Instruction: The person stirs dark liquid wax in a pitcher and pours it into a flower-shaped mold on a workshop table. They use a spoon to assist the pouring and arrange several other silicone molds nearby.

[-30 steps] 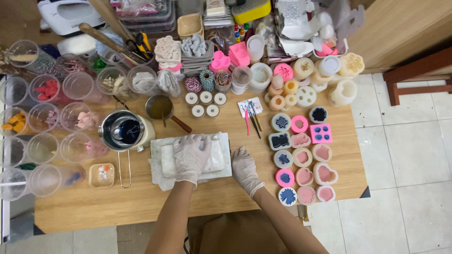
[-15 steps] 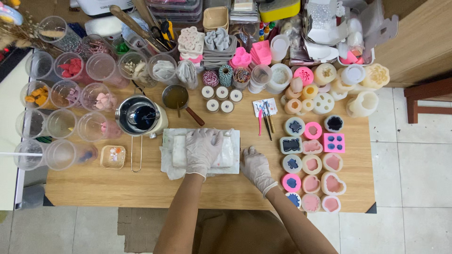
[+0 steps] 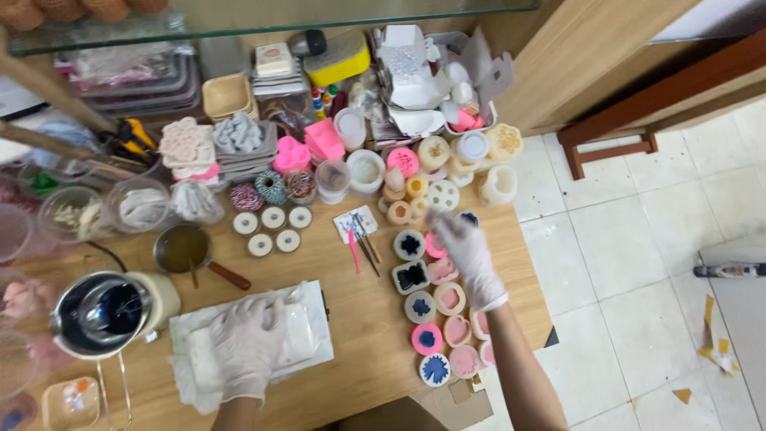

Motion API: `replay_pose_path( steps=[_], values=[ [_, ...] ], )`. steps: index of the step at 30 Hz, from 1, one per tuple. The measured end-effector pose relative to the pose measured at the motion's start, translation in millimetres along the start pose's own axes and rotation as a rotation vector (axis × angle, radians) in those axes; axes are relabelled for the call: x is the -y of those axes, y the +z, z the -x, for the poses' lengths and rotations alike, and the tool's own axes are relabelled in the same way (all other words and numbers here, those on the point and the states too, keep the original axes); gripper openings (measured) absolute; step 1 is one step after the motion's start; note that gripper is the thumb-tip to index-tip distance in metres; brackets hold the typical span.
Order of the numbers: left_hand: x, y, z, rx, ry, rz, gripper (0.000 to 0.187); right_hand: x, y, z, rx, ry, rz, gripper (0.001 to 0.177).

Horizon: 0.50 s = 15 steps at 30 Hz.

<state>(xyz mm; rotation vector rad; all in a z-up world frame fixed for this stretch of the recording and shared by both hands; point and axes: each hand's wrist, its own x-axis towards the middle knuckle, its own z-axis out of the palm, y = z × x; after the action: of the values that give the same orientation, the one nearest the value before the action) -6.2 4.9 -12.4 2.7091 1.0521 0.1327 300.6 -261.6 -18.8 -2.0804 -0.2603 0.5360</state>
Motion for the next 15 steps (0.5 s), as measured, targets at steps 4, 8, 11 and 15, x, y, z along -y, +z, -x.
replay_pose_path(
  steps=[4, 8, 11, 15],
  values=[
    [5.5, 10.2, 0.7, 0.021, -0.016, -0.073, 0.031, -26.1, -95.6, -109.9, -0.586, -0.066, -0.194, 0.041],
    [9.0, 18.5, 5.8, -0.041, 0.003, -0.076, 0.032, -56.6, -114.6, -184.8, -0.616, 0.14, -0.17, 0.05],
    [8.9, 19.1, 2.3, -0.008, -0.006, -0.171, 0.035, -63.0, -111.3, -198.5, -0.549, 0.293, -0.041, 0.051],
    [6.7, 15.3, -0.1, 0.075, -0.032, -0.168, 0.034, -74.6, -113.1, -222.0, -0.503, 0.41, -0.073, 0.044]
  ],
)
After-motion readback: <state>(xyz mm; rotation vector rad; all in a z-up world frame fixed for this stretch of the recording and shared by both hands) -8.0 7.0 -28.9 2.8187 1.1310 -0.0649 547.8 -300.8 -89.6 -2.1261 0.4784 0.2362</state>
